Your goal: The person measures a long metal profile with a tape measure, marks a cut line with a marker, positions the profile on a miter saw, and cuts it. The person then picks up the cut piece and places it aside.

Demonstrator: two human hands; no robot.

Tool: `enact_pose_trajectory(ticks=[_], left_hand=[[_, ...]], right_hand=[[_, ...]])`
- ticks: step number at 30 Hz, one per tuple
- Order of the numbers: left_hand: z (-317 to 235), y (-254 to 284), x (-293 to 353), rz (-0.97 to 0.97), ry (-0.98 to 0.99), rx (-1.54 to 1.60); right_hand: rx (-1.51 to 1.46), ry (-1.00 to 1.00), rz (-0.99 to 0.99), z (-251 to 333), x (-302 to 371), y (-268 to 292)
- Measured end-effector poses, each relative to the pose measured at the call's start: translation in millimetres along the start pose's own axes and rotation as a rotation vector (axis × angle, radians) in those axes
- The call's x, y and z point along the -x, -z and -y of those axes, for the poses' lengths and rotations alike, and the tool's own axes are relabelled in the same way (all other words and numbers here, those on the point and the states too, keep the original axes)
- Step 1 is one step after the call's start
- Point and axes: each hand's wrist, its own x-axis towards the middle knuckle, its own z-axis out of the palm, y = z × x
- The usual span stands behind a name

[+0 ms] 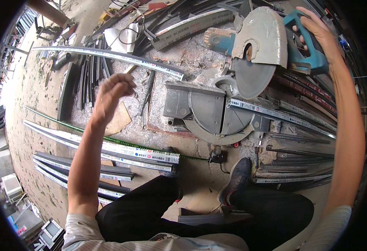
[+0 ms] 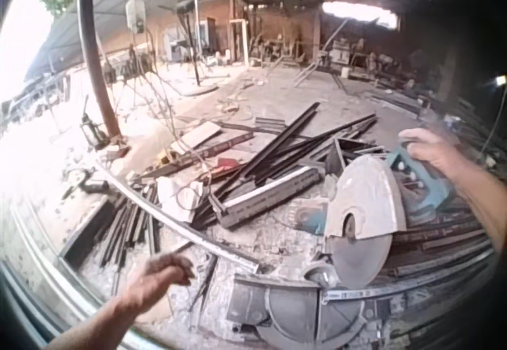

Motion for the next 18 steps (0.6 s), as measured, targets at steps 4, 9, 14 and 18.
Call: enact_pose_trajectory(ticks=[4, 9, 14, 18], left_hand=[[-79, -78, 65, 0.272, -0.085, -0.001], [-188, -120, 130, 0.613, -0.3, -0.041], [-221, -155, 173, 0.562, -0.628, 0.219], [-231, -197, 222, 0.264, -0.73, 0.474]], right_hand=[[-0.038, 0.003, -0.013, -17, 1, 5], [0.014, 0.029, -0.075, -31, -17, 2], [0.086, 0.076, -0.145, -44, -40, 8], [0.034, 0.088, -0.115, -53, -37, 8]])
